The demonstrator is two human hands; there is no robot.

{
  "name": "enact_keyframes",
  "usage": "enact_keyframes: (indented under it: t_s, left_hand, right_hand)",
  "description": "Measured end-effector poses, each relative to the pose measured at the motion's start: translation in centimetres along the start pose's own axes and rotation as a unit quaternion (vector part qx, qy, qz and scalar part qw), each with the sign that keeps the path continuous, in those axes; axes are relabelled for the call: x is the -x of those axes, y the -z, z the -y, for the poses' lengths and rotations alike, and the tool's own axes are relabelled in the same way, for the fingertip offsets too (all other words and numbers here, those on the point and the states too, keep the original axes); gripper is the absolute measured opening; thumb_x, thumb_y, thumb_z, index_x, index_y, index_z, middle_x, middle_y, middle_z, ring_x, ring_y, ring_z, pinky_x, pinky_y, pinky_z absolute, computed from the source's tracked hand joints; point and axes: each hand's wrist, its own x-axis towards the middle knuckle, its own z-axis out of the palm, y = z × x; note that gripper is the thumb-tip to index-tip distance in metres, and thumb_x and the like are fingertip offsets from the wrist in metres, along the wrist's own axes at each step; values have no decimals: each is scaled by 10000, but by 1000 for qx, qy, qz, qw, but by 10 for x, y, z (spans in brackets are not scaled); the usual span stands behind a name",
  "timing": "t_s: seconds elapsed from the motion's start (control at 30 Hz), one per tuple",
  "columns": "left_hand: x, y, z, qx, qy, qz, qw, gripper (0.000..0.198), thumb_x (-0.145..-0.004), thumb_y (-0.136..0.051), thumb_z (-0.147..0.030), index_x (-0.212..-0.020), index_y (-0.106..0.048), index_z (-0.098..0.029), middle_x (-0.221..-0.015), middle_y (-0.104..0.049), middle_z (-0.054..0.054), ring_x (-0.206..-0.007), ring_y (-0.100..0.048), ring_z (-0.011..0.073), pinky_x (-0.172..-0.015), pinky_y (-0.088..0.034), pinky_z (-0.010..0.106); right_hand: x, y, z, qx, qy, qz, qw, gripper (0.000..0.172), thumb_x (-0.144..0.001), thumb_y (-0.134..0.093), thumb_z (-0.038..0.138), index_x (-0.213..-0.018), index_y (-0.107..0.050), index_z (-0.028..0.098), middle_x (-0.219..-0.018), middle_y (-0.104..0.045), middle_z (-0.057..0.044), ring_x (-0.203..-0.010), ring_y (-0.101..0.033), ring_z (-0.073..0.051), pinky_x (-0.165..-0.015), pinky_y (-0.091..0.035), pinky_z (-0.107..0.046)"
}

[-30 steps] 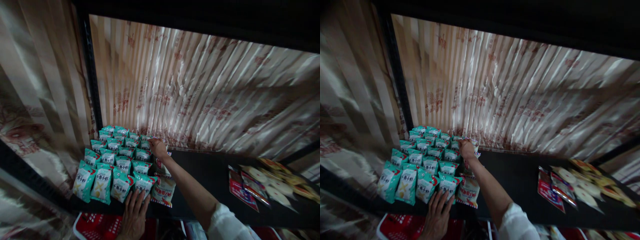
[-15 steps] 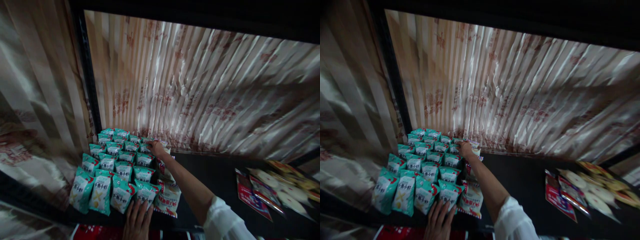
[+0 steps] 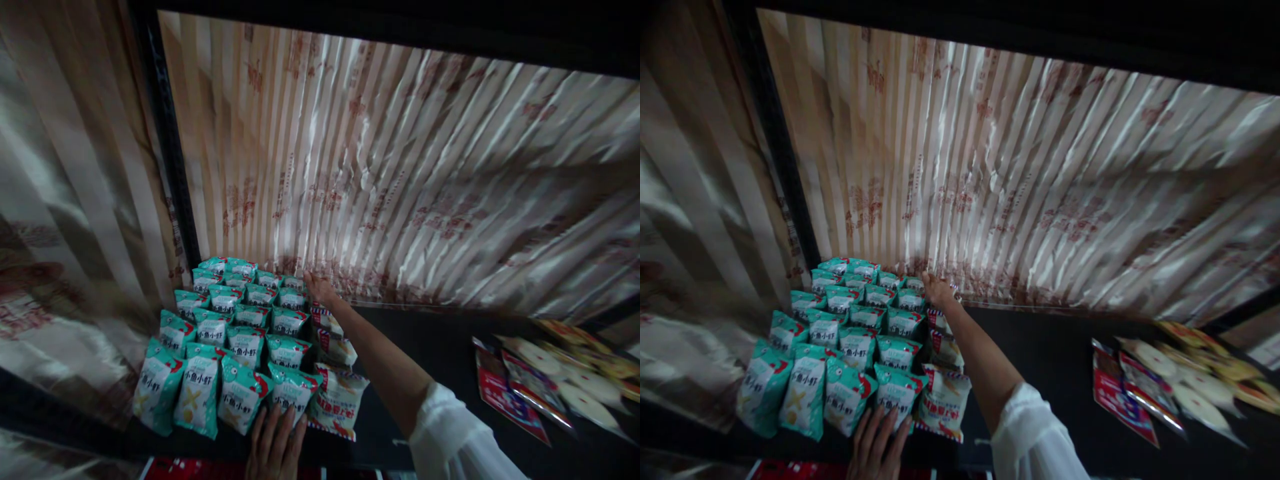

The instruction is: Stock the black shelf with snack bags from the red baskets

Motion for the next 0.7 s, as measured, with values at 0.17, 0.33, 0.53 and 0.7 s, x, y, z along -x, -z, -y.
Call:
enact_keyframes:
  t_s: [0.17, 0.33, 0.53, 0.7]
  left_hand:
    - [-8, -4, -2, 0, 4, -50, 999, 244, -890, -470, -194, -885, -708, -248, -1120, -635, 4, -1274, -420, 173, -1114, -309, 343]
    - [-5, -6, -2, -4, 9, -47, 999, 241, -881, -475, -188, -913, -702, -261, -1121, -641, 6, -1265, -432, 178, -1104, -325, 360]
    - [5, -7, -2, -7, 3, -16, 1000, 260, -873, -468, -196, -990, -688, -272, -1121, -642, 16, -1254, -442, 191, -1098, -326, 382]
    - [8, -2, 1, 9, 9, 17, 1000, 262, -833, -516, -187, -1021, -680, -267, -1149, -627, 20, -1265, -423, 199, -1122, -284, 386]
  right_hand:
    - [-10, -6, -5, -8, 12, 36, 999, 516, -886, -354, 150, -1401, -334, 135, -1307, -531, -190, -1133, -554, -316, -963, -391, -523]
    - [-16, -12, -1, -32, 10, 55, 998, 539, -882, -423, 182, -1412, -324, 191, -1340, -505, -177, -1155, -541, -327, -988, -361, -542]
    - [-21, -16, 3, -78, -19, 57, 995, 480, -932, -362, 265, -1409, -327, 223, -1359, -498, -137, -1177, -529, -300, -983, -373, -506]
    - [-21, -13, -13, -121, -69, 26, 990, 481, -938, -307, 466, -1347, -422, 242, -1122, -662, -106, -1096, -584, -289, -954, -397, -479]
